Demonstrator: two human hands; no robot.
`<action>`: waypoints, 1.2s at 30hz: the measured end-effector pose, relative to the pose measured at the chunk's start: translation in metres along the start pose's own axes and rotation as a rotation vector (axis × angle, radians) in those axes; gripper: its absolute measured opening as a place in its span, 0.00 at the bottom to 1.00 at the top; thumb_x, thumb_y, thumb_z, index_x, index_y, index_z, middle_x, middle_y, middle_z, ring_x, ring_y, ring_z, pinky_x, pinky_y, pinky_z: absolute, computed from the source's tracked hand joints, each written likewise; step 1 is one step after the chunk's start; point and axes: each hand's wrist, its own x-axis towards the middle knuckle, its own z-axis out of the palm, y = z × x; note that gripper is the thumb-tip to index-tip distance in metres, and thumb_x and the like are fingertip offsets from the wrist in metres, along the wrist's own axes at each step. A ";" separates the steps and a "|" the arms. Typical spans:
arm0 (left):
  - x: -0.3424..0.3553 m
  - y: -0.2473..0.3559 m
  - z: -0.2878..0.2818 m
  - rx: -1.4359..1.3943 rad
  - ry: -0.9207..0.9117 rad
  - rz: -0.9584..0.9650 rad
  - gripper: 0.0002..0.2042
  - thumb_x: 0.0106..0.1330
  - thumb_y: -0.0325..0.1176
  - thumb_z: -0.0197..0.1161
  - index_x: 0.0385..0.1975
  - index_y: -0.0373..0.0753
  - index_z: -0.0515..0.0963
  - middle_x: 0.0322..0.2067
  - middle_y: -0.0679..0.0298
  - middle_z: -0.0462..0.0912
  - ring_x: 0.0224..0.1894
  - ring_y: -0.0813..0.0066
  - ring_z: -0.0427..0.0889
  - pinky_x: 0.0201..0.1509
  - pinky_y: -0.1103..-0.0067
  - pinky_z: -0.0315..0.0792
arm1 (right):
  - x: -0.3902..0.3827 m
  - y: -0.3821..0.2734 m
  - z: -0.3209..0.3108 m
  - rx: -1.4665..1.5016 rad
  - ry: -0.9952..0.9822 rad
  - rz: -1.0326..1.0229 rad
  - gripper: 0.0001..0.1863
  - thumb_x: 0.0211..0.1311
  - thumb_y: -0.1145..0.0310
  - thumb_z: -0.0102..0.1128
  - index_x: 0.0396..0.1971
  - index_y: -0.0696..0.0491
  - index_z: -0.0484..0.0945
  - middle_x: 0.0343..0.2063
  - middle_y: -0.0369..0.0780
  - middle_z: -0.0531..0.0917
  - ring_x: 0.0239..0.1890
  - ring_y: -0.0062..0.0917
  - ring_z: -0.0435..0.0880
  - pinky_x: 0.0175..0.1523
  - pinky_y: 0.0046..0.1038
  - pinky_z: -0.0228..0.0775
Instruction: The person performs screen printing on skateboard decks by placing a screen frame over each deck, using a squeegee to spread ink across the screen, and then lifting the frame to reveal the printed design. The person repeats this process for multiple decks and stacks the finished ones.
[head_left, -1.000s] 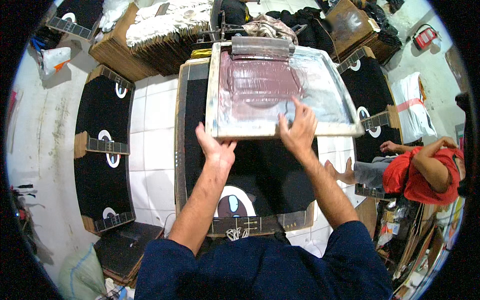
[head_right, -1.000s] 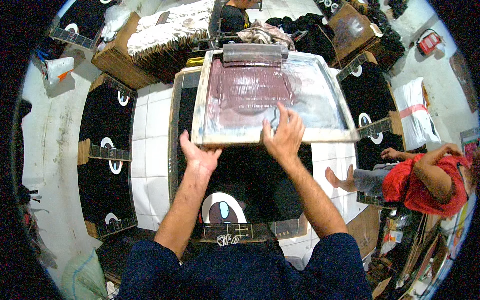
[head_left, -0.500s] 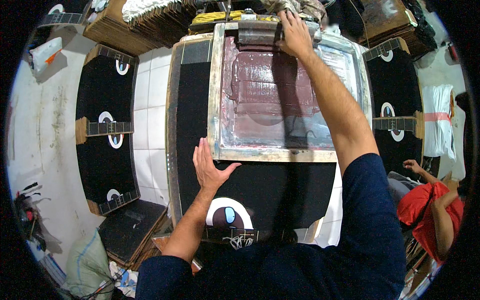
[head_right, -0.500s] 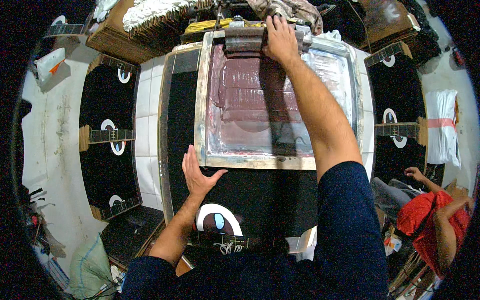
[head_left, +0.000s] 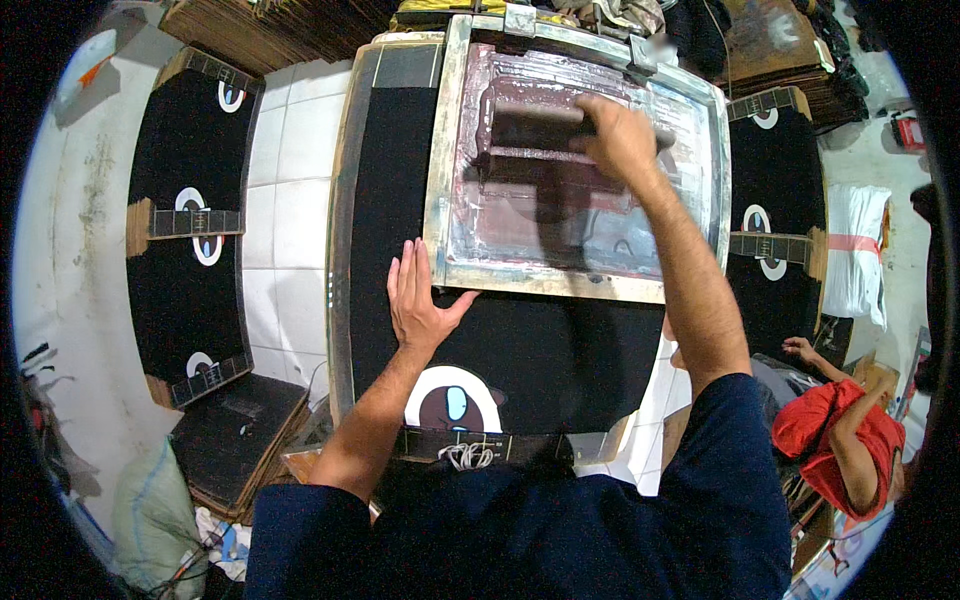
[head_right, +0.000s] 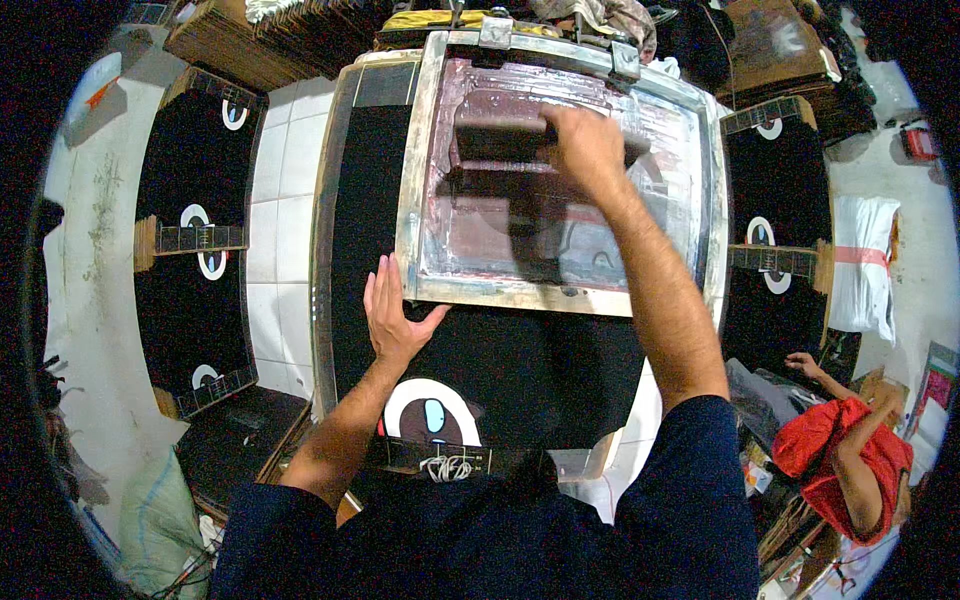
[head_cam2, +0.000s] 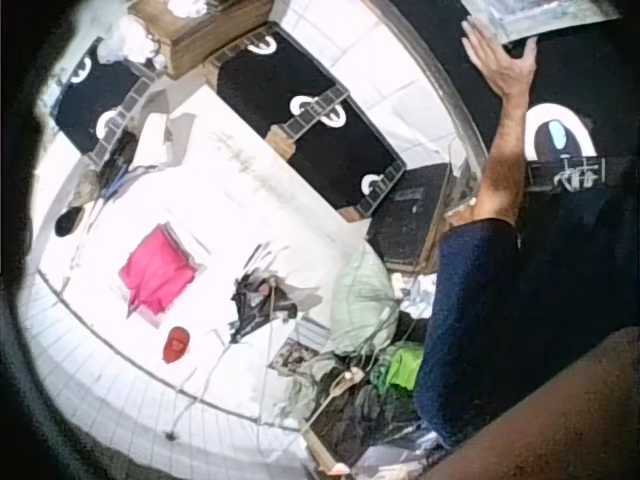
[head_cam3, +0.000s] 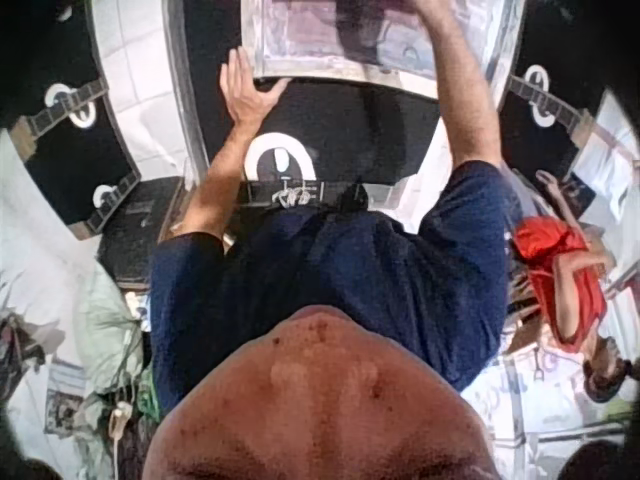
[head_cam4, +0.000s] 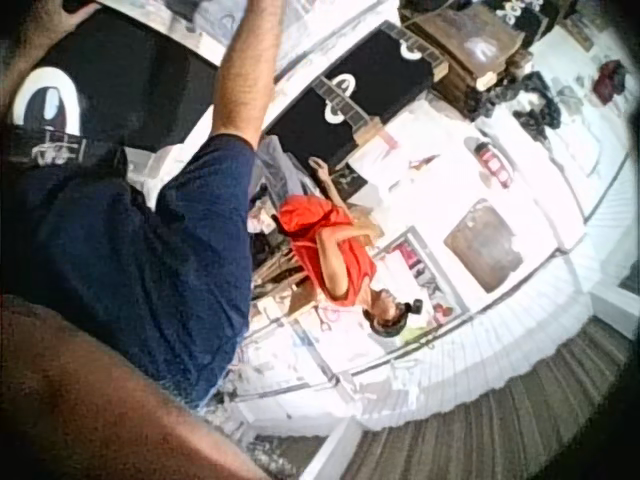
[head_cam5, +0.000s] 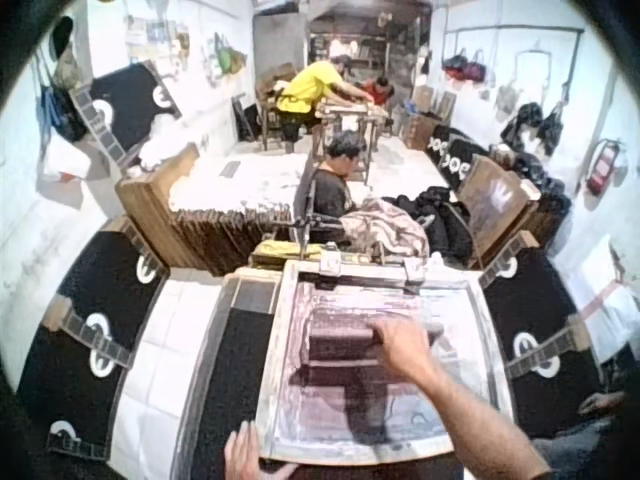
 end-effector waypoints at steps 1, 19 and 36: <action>0.000 0.000 0.000 0.005 0.010 -0.004 0.55 0.52 0.53 0.81 0.74 0.28 0.58 0.70 0.41 0.67 0.75 0.50 0.64 0.77 0.52 0.55 | -0.012 -0.010 0.008 -0.030 -0.017 0.004 0.28 0.52 0.65 0.77 0.55 0.46 0.81 0.46 0.42 0.88 0.51 0.40 0.86 0.52 0.45 0.77; 0.001 -0.001 -0.002 -0.025 -0.019 -0.029 0.53 0.54 0.54 0.80 0.74 0.28 0.59 0.71 0.42 0.67 0.76 0.49 0.62 0.77 0.51 0.54 | 0.047 0.026 0.029 -0.062 -0.005 -0.028 0.29 0.54 0.58 0.77 0.57 0.46 0.80 0.41 0.46 0.88 0.46 0.43 0.87 0.49 0.46 0.77; 0.003 0.000 -0.003 0.002 -0.043 -0.020 0.54 0.53 0.50 0.80 0.74 0.27 0.57 0.71 0.41 0.65 0.76 0.48 0.62 0.77 0.51 0.55 | 0.059 0.015 0.022 -0.089 0.143 0.023 0.16 0.55 0.71 0.66 0.46 0.44 0.82 0.37 0.38 0.87 0.45 0.36 0.86 0.47 0.42 0.71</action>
